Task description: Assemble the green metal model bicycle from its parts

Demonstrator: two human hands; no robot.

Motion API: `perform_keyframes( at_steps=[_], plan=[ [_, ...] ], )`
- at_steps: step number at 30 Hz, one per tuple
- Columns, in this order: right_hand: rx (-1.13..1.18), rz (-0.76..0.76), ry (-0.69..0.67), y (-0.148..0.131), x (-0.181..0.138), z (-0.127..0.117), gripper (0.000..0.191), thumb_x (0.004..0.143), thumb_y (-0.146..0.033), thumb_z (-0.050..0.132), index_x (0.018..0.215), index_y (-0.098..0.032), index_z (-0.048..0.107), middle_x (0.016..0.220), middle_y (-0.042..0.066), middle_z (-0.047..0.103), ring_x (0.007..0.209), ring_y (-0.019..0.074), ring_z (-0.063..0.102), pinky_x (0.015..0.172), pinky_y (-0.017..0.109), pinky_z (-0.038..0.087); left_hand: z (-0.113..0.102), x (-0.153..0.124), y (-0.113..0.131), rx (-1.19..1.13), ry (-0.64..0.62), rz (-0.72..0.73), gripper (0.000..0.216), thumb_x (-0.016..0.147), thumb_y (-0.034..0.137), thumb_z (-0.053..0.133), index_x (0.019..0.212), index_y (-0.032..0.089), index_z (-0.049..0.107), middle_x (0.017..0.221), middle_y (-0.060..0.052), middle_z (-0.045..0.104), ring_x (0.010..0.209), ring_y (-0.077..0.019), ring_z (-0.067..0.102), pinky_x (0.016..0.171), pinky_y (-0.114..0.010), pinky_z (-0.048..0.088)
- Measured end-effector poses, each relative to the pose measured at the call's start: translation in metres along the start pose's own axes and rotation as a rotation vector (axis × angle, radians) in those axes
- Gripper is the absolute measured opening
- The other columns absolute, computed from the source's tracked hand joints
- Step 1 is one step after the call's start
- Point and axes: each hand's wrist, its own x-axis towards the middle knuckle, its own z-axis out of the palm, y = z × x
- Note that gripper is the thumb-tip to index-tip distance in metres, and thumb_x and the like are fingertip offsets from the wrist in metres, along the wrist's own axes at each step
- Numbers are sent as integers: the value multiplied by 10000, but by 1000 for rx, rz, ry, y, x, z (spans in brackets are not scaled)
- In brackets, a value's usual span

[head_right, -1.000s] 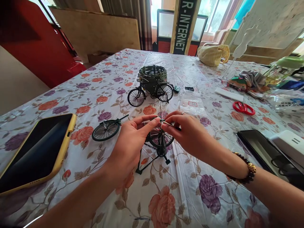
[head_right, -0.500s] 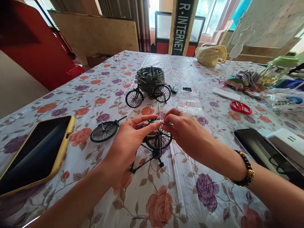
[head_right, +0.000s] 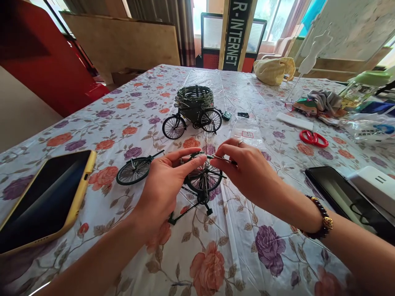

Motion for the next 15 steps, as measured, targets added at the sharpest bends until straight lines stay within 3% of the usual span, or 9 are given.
perform_keyframes(
  at_steps=[7,15],
  plan=[
    [-14,-119,35,2,2,5,145,830,-271,496,747,-173,562,876,29,567,694,87,520,630,228,389,1,0,4,-35,-10,-94,280,607,264,707,874,188,674,680,-14,647,585,-91,570,549,-185,448],
    [-7,-7,120,7,-4,14,136,768,-281,577,687,-187,632,855,15,618,589,75,536,577,229,396,1,3,1,-43,18,-146,252,635,221,683,880,164,668,692,-23,649,590,-89,569,543,-177,436]
  ],
)
